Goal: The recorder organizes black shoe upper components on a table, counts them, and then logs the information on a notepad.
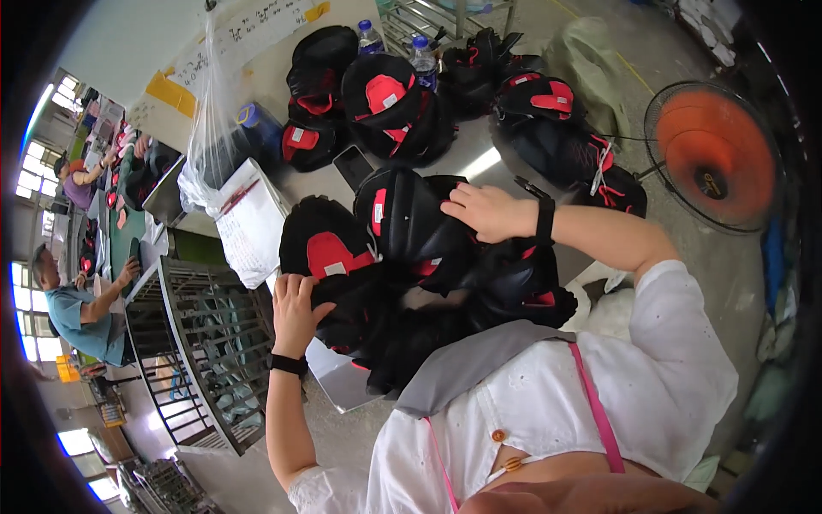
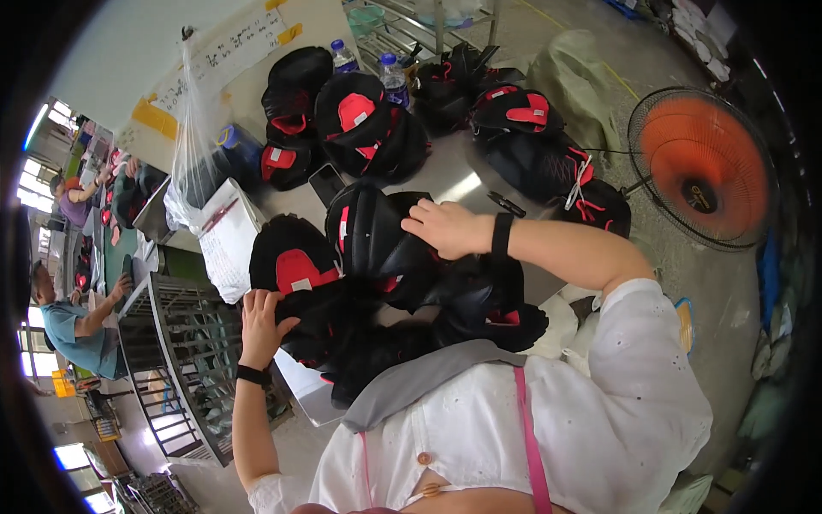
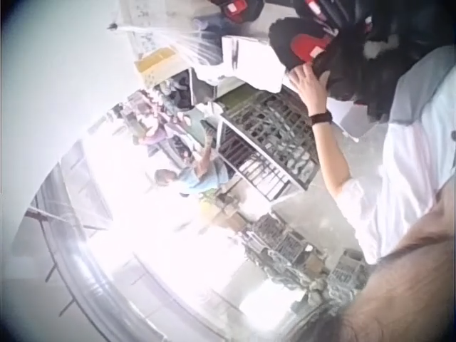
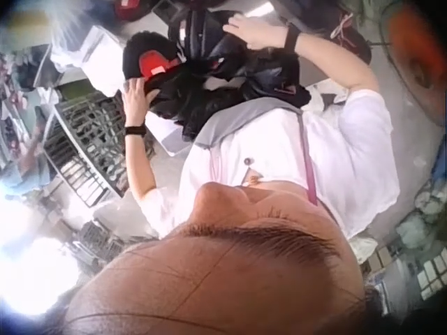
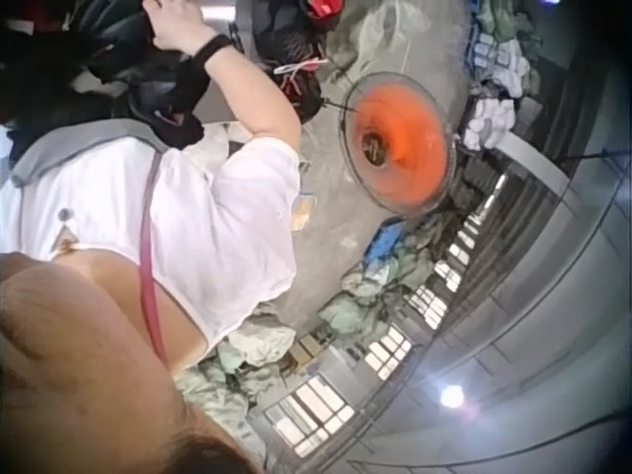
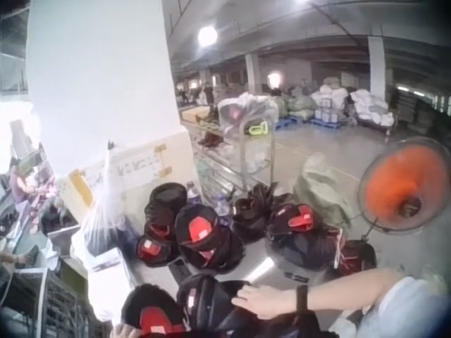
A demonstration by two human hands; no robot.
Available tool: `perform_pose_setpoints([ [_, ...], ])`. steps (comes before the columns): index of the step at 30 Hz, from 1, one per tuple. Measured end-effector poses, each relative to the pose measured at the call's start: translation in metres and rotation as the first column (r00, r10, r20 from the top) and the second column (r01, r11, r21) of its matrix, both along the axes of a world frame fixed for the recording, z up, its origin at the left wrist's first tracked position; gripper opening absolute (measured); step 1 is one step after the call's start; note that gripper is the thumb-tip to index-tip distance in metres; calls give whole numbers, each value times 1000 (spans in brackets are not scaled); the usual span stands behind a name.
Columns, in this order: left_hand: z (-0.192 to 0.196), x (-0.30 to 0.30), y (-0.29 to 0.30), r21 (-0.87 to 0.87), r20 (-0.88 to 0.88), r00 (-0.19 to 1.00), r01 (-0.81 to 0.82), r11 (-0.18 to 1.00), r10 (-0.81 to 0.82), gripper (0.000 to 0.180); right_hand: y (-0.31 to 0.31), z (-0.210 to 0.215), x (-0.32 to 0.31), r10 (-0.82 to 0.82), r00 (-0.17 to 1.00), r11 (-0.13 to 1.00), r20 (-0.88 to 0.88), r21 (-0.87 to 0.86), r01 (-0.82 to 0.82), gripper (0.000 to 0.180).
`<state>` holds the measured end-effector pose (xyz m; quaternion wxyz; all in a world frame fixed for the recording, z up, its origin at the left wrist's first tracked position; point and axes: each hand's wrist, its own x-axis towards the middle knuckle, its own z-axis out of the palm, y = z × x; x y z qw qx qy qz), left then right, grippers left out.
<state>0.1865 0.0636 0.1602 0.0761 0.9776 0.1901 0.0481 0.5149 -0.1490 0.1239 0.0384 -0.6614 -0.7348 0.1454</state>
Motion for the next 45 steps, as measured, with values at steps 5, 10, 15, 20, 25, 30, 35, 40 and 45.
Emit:
perform_pose_setpoints([
  [5,8,26,-25,84,-18,993,118,989,-117,41,53,23,18,71,996,944,-59,-318,-86,52],
  [10,-20,34,-45,150,-57,986,161,975,-154,44,119,28,-43,286,958,952,-34,121,-280,27],
  [15,-14,39,-54,125,-57,985,171,977,-165,46,151,-31,-96,236,971,951,46,-215,-221,18],
  [20,-15,33,-55,110,-12,986,164,980,-164,43,174,-28,-104,-101,992,913,-78,-403,61,32],
  [25,-21,34,-58,71,-11,990,139,988,-139,45,172,-44,-128,61,979,810,195,-582,66,32],
  [30,-28,35,-55,86,79,992,91,992,-98,36,158,-34,-94,-340,789,893,-511,-438,101,19],
  [35,-43,56,-56,135,-156,987,-8,991,29,36,108,36,-81,-261,-208,947,-943,-292,135,12],
  [40,-55,64,-45,99,-231,973,48,994,-23,23,56,52,-103,-83,-33,996,-996,-84,33,16],
  [45,-49,67,-36,-15,-65,998,-18,1000,17,19,61,55,-98,40,86,998,-996,35,-50,16],
])
